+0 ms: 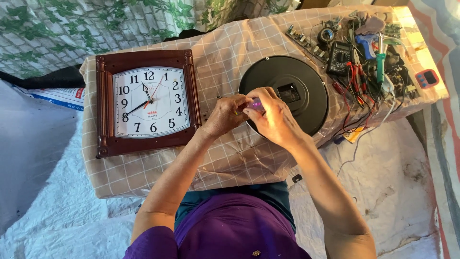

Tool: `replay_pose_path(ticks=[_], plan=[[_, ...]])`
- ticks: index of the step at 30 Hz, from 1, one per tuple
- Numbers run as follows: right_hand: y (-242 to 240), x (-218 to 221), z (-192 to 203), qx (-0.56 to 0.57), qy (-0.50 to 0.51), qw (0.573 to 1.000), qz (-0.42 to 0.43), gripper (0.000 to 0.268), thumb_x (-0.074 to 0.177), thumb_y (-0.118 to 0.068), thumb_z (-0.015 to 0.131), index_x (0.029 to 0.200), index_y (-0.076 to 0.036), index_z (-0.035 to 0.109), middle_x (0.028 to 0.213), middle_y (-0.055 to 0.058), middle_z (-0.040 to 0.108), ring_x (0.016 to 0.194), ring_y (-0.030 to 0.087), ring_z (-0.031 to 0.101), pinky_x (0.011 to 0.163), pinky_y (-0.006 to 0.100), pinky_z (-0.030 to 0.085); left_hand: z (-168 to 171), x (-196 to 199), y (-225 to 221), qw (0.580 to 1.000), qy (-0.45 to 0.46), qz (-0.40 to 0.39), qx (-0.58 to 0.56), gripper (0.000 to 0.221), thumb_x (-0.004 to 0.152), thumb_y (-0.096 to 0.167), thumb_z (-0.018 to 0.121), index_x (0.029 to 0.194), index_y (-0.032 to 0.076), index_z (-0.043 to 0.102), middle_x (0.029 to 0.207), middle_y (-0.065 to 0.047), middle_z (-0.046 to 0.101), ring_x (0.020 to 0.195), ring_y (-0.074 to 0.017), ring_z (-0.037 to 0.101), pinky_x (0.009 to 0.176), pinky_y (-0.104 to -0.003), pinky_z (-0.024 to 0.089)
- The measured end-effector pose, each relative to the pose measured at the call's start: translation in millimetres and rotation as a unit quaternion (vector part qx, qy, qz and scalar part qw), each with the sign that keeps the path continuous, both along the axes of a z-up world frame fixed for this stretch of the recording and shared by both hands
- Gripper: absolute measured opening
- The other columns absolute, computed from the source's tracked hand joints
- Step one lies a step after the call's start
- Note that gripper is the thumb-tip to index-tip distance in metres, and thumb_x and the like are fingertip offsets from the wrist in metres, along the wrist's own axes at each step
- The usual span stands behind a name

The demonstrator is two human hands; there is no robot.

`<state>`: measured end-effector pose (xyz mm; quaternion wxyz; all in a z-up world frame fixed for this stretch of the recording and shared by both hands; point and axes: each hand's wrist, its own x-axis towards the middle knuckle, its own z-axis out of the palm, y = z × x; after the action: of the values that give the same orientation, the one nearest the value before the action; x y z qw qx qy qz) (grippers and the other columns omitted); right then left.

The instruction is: Assembling a wall clock by fitting the back cover and securing it with a screwdriver.

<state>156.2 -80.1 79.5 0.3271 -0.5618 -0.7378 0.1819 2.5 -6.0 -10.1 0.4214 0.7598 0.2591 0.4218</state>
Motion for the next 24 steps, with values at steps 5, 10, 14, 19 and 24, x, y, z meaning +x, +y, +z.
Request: replay_pose_path(ticks=[5,10,14,19,24], plan=[[7,6,-19,0.029,0.01,0.999,-0.013,0.019,0.092,-0.011,0.07,0.11,-0.009,0.062,0.092,0.015,0.067,0.076,0.046,0.071,0.057,0.048,0.059,19,2,0,1.0,0.006,-0.016,-0.005,0.017,0.086,0.006,0.079,0.101,0.004,0.074,0.081,-0.018,0.071,0.076,-0.0376,0.073,0.065,-0.04,0.057],[17,6,-52,0.116,-0.033,0.989,-0.087,0.022,0.099,-0.028,0.071,0.105,-0.01,0.059,0.089,0.013,0.062,0.069,0.039,0.07,0.052,0.043,0.056,25,-1,4,0.999,-0.022,-0.035,0.023,0.011,0.086,0.001,0.078,0.088,-0.002,0.068,0.071,-0.018,0.065,0.061,-0.0297,0.065,0.06,-0.034,0.053],[15,2,-53,0.159,-0.037,0.982,-0.095,0.025,0.098,-0.028,0.072,0.102,-0.008,0.058,0.086,0.014,0.061,0.068,0.04,0.069,0.049,0.044,0.055,49,-3,-10,0.999,-0.031,-0.028,0.016,0.012,0.086,0.003,0.079,0.085,-0.001,0.068,0.072,-0.016,0.064,0.063,-0.0257,0.062,0.062,-0.035,0.054],[-2,4,-54,0.159,-0.003,0.984,-0.081,0.021,0.098,-0.023,0.074,0.104,-0.008,0.06,0.088,0.012,0.062,0.072,0.038,0.071,0.05,0.041,0.056,0,1,-14,1.0,0.003,0.016,0.012,0.015,0.086,0.01,0.079,0.097,0.009,0.071,0.078,-0.01,0.067,0.07,-0.0256,0.067,0.066,-0.033,0.055],[-24,17,-52,0.178,0.037,0.978,-0.101,0.018,0.097,-0.016,0.074,0.108,-0.007,0.064,0.092,0.013,0.066,0.08,0.038,0.072,0.055,0.039,0.058,-51,4,-36,0.992,0.009,0.126,-0.019,0.043,0.083,0.011,0.086,0.124,0.013,0.073,0.094,-0.013,0.073,0.087,-0.0277,0.075,0.072,-0.032,0.062]])
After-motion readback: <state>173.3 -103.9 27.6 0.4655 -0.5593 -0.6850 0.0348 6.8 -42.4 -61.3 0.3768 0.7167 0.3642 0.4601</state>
